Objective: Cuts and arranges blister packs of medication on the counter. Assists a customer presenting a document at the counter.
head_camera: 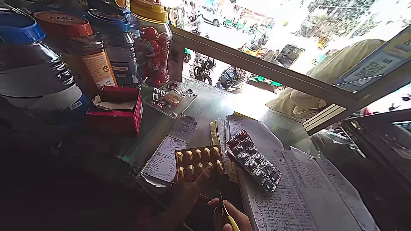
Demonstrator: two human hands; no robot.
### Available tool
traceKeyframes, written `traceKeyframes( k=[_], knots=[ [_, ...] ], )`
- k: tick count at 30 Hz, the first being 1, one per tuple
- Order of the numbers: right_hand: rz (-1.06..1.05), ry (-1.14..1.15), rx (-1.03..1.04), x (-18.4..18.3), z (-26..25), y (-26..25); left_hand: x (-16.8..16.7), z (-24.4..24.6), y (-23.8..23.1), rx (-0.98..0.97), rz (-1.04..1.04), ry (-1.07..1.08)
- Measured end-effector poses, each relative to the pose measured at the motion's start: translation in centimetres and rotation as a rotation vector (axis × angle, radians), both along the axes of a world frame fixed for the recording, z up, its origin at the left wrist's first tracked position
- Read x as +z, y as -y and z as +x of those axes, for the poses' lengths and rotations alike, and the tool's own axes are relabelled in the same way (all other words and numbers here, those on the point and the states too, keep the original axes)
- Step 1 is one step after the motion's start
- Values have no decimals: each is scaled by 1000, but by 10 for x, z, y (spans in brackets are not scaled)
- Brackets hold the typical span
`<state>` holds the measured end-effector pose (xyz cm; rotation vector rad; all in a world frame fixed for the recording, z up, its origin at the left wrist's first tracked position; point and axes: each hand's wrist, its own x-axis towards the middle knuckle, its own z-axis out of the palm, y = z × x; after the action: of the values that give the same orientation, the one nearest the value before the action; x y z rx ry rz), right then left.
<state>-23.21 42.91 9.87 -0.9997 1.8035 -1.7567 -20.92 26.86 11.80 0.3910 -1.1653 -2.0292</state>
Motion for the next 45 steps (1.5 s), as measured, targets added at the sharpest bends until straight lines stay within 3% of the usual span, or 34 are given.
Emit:
traceKeyframes(
  k=[16, 19, 23, 26, 34, 37, 40, 43, 45],
  knots=[
    [12, 32, -65, 5, 5, -9, -4, -1, 3, -33, -90, 23],
    [-17, 55, -59, 4, 4, -8, -14, -6, 8, -100, -145, -112],
    [-23, 86, -39, 6, 1, -3, -12, -4, 9, -289, 133, -97],
    [-42, 121, -38, 9, -3, 1, -11, -3, 11, -440, 203, -103],
    [13, 164, -163, 17, 0, 12, -3, -5, 19, -481, 217, -28],
    [45, 77, -242, 15, 1, 18, 0, -7, 19, -436, 215, 65],
    [172, -46, -380, 13, -2, 19, 1, -12, 23, -212, -4, 196],
    [264, -63, -436, 19, -2, 17, -11, -17, 43, -163, -533, 431],
    [260, -98, -449, 20, 0, 16, -10, -21, 49, -146, -780, 513]
  ],
)
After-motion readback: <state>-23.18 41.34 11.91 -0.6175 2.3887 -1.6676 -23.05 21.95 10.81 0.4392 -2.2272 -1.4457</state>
